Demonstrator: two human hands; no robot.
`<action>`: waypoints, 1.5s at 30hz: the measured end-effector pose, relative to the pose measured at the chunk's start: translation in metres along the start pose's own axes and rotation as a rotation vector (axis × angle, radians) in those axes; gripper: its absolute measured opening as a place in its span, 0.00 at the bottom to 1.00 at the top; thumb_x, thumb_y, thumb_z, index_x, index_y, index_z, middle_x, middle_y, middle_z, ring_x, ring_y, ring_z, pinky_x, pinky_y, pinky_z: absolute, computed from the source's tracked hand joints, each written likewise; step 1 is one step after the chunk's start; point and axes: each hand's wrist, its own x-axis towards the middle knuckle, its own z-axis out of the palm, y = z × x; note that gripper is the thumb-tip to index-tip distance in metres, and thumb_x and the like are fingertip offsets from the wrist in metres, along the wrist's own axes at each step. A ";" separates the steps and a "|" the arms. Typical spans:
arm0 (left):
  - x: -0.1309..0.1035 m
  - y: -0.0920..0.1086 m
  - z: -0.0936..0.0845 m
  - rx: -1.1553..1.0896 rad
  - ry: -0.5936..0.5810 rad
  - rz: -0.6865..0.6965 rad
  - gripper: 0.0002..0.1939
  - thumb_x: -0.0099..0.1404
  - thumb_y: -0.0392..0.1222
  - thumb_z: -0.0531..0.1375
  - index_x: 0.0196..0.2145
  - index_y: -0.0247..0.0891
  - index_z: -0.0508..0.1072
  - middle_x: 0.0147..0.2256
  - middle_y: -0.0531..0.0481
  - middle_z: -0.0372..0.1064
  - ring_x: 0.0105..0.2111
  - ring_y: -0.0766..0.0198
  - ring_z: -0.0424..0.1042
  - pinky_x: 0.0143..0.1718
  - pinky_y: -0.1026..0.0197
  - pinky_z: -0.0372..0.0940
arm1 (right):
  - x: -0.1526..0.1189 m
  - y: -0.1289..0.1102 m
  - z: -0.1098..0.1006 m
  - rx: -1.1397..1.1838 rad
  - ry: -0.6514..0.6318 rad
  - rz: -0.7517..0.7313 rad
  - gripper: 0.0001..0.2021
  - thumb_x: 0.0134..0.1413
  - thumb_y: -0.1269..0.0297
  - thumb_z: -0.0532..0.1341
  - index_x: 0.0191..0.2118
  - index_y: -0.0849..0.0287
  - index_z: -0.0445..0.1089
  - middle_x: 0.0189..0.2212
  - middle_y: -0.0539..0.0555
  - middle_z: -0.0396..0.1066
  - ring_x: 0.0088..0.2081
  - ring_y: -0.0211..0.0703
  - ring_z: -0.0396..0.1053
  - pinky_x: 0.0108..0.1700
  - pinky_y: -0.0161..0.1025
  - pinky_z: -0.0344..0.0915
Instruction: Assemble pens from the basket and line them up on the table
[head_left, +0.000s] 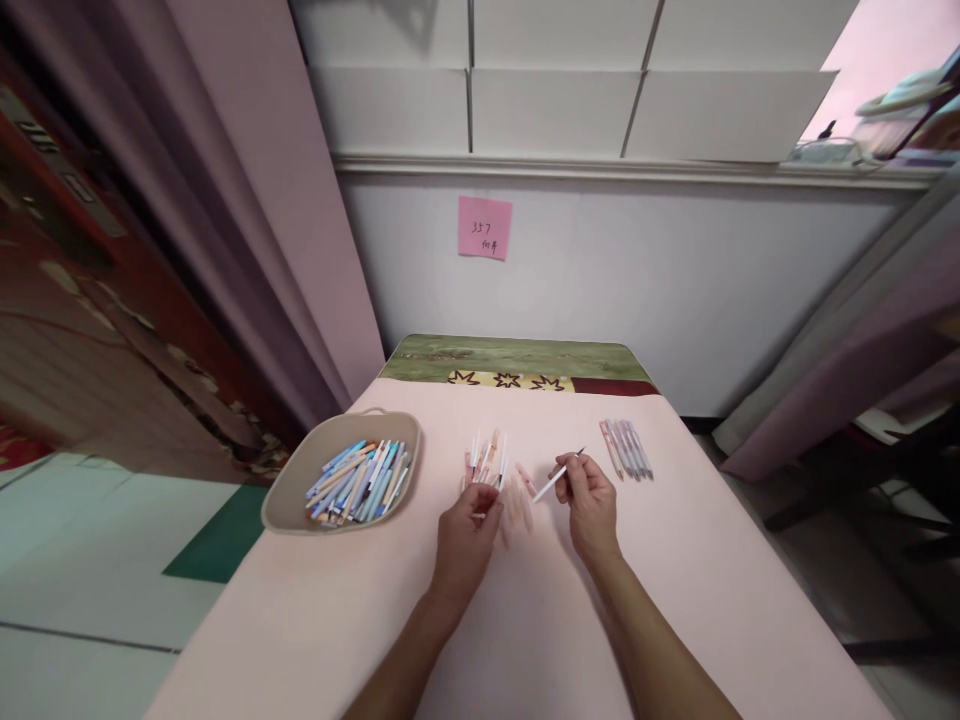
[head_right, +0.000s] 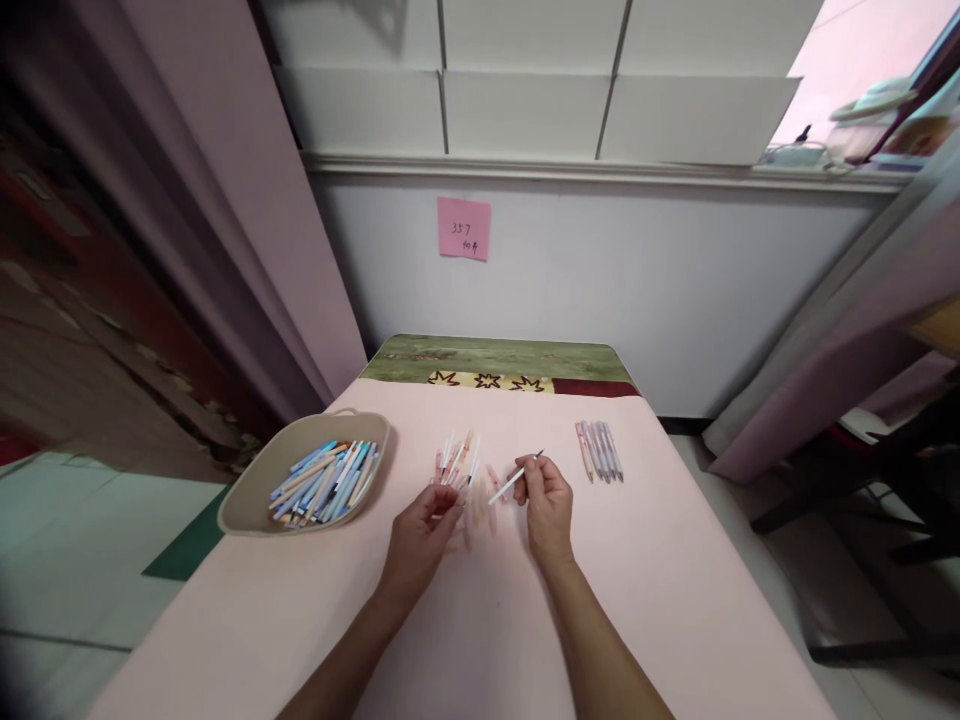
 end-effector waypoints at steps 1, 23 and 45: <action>0.001 -0.001 0.000 -0.036 -0.001 -0.023 0.09 0.59 0.46 0.58 0.33 0.39 0.71 0.31 0.51 0.73 0.30 0.64 0.71 0.32 0.64 0.67 | 0.000 0.000 0.000 0.000 0.000 -0.002 0.15 0.57 0.50 0.59 0.34 0.60 0.69 0.23 0.49 0.68 0.20 0.33 0.58 0.23 0.33 0.56; 0.000 -0.001 0.005 -0.468 0.022 -0.292 0.16 0.52 0.46 0.64 0.37 0.36 0.70 0.26 0.53 0.70 0.21 0.69 0.67 0.23 0.66 0.63 | -0.002 -0.001 0.002 0.105 -0.213 0.201 0.14 0.52 0.54 0.63 0.40 0.58 0.70 0.33 0.55 0.75 0.31 0.40 0.71 0.33 0.36 0.66; -0.005 0.001 0.006 -0.037 -0.003 0.063 0.07 0.61 0.40 0.57 0.35 0.38 0.74 0.32 0.50 0.74 0.34 0.60 0.73 0.39 0.60 0.66 | -0.008 0.005 0.008 0.227 -0.260 0.234 0.14 0.57 0.52 0.61 0.39 0.58 0.69 0.22 0.47 0.69 0.19 0.30 0.61 0.21 0.28 0.55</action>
